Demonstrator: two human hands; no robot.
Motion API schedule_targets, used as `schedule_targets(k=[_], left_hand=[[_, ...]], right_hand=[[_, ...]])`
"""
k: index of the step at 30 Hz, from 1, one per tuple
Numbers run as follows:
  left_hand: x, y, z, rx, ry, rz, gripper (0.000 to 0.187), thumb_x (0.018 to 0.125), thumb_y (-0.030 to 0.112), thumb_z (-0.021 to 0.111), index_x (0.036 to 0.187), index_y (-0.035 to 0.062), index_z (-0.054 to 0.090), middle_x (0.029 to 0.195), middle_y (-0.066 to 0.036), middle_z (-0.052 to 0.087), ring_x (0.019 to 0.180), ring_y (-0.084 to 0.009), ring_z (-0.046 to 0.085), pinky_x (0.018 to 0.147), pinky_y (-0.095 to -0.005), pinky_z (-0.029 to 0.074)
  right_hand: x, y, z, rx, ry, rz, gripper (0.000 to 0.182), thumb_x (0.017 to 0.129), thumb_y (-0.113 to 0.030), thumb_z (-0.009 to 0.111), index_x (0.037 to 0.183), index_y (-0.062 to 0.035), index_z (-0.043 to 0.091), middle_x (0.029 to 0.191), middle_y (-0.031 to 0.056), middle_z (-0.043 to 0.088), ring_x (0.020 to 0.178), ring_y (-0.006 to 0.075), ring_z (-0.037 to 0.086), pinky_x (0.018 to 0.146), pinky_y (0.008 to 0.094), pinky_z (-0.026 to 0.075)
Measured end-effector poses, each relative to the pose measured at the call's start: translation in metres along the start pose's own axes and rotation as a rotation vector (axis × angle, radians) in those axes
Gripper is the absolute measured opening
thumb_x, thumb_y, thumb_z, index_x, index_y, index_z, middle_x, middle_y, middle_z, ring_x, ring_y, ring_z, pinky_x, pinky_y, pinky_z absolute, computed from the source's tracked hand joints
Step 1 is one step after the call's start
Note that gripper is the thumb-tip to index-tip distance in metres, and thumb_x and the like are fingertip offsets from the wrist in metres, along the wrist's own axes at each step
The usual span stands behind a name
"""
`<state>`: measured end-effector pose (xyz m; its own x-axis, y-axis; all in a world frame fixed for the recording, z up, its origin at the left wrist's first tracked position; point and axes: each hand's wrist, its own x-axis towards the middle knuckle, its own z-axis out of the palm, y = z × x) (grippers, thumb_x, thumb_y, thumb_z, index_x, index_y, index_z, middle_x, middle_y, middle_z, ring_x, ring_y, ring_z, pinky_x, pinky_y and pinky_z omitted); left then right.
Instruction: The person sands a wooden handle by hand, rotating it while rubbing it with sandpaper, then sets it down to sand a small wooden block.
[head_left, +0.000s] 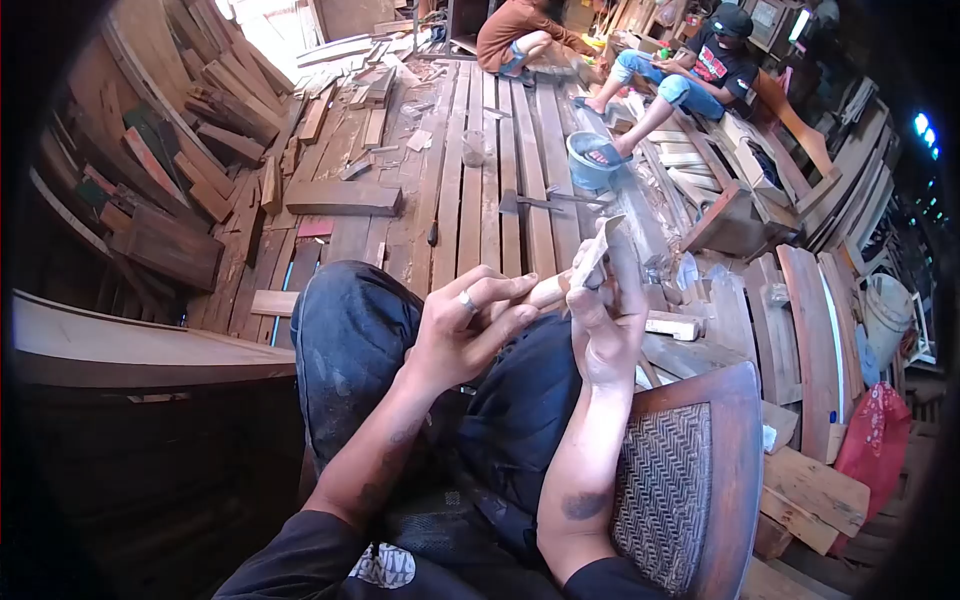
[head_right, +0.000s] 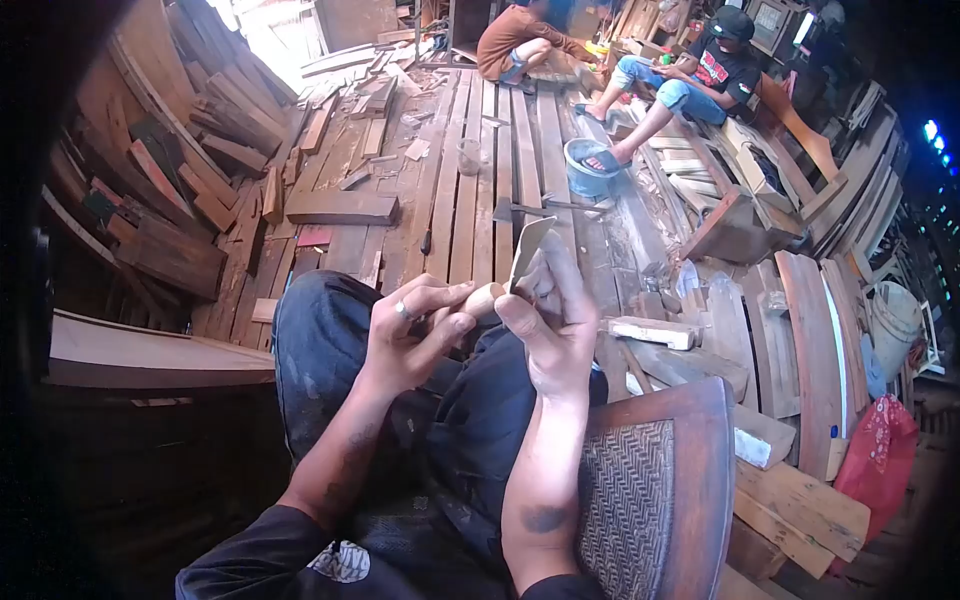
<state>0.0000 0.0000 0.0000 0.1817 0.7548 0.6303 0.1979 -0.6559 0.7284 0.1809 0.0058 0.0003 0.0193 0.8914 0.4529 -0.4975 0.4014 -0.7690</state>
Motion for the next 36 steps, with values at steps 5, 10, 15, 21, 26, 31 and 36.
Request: schedule_targets(k=[5, 10, 15, 21, 26, 31, 36], left_hand=[[-0.002, -0.014, 0.009, -0.088, 0.193, 0.045, 0.028, 0.088, 0.006, 0.080, 0.114, -0.0019, 0.073, 0.084, -0.011, 0.068, 0.072, -0.0182, 0.066, 0.063, -0.0294, 0.049], [-0.002, -0.008, 0.003, -0.055, 0.092, 0.030, 0.028, 0.088, 0.006, 0.080, 0.115, -0.0014, 0.073, 0.084, -0.011, 0.068, 0.070, -0.0166, 0.065, 0.063, -0.0291, 0.049], [0.002, -0.002, 0.003, -0.058, 0.080, 0.035, 0.027, 0.088, 0.007, 0.080, 0.114, -0.0007, 0.073, 0.081, -0.010, 0.065, 0.067, -0.0168, 0.061, 0.061, -0.0298, 0.048], [0.000, -0.002, 0.003, -0.074, 0.063, -0.011, 0.027, 0.088, 0.008, 0.081, 0.112, -0.0007, 0.073, 0.082, -0.011, 0.066, 0.067, -0.0183, 0.063, 0.062, -0.0301, 0.049], [-0.001, -0.005, 0.004, -0.022, 0.037, 0.050, 0.028, 0.088, 0.009, 0.081, 0.113, -0.0002, 0.074, 0.081, -0.011, 0.065, 0.066, -0.0176, 0.063, 0.061, -0.0302, 0.049], [0.002, -0.004, 0.002, -0.045, 0.094, 0.005, 0.029, 0.088, 0.010, 0.081, 0.114, 0.0006, 0.074, 0.080, -0.010, 0.065, 0.064, -0.0166, 0.060, 0.059, -0.0298, 0.047], [0.000, -0.002, 0.002, -0.010, 0.006, 0.029, 0.029, 0.090, 0.010, 0.080, 0.116, -0.0003, 0.074, 0.082, -0.010, 0.066, 0.067, -0.0147, 0.063, 0.059, -0.0284, 0.047]], right_hand=[[-0.007, 0.004, -0.005, -0.200, -0.047, 0.122, 0.076, 0.087, -0.007, 0.084, 0.150, 0.0056, 0.045, 0.105, 0.0000, 0.060, 0.096, 0.0080, 0.056, 0.085, 0.0234, 0.045], [0.000, -0.003, 0.013, 0.005, 0.005, 0.014, 0.078, 0.088, -0.009, 0.083, 0.152, 0.0043, 0.042, 0.102, 0.0005, 0.059, 0.094, 0.0084, 0.056, 0.084, 0.0236, 0.044], [0.000, 0.000, -0.001, -0.052, -0.048, -0.038, 0.081, 0.086, -0.010, 0.085, 0.153, 0.0042, 0.042, 0.111, 0.0022, 0.058, 0.099, 0.0104, 0.056, 0.089, 0.0253, 0.045], [0.000, 0.002, -0.008, -0.061, -0.025, -0.031, 0.077, 0.086, -0.007, 0.084, 0.152, -0.0003, 0.044, 0.119, 0.0049, 0.059, 0.105, 0.0121, 0.058, 0.091, 0.0282, 0.048], [0.002, -0.001, -0.011, -0.004, -0.037, -0.070, 0.076, 0.088, -0.004, 0.082, 0.153, -0.0040, 0.043, 0.135, 0.0100, 0.057, 0.106, 0.0151, 0.060, 0.086, 0.0288, 0.052], [-0.005, 0.003, -0.011, -0.069, -0.053, 0.015, 0.077, 0.085, -0.009, 0.086, 0.149, -0.0052, 0.045, 0.125, 0.0056, 0.059, 0.105, 0.0149, 0.061, 0.085, 0.0265, 0.053], [0.004, 0.005, -0.014, 0.019, -0.088, -0.076, 0.076, 0.085, -0.009, 0.085, 0.150, -0.0052, 0.045, 0.129, 0.0084, 0.058, 0.107, 0.0166, 0.061, 0.084, 0.0276, 0.055]])
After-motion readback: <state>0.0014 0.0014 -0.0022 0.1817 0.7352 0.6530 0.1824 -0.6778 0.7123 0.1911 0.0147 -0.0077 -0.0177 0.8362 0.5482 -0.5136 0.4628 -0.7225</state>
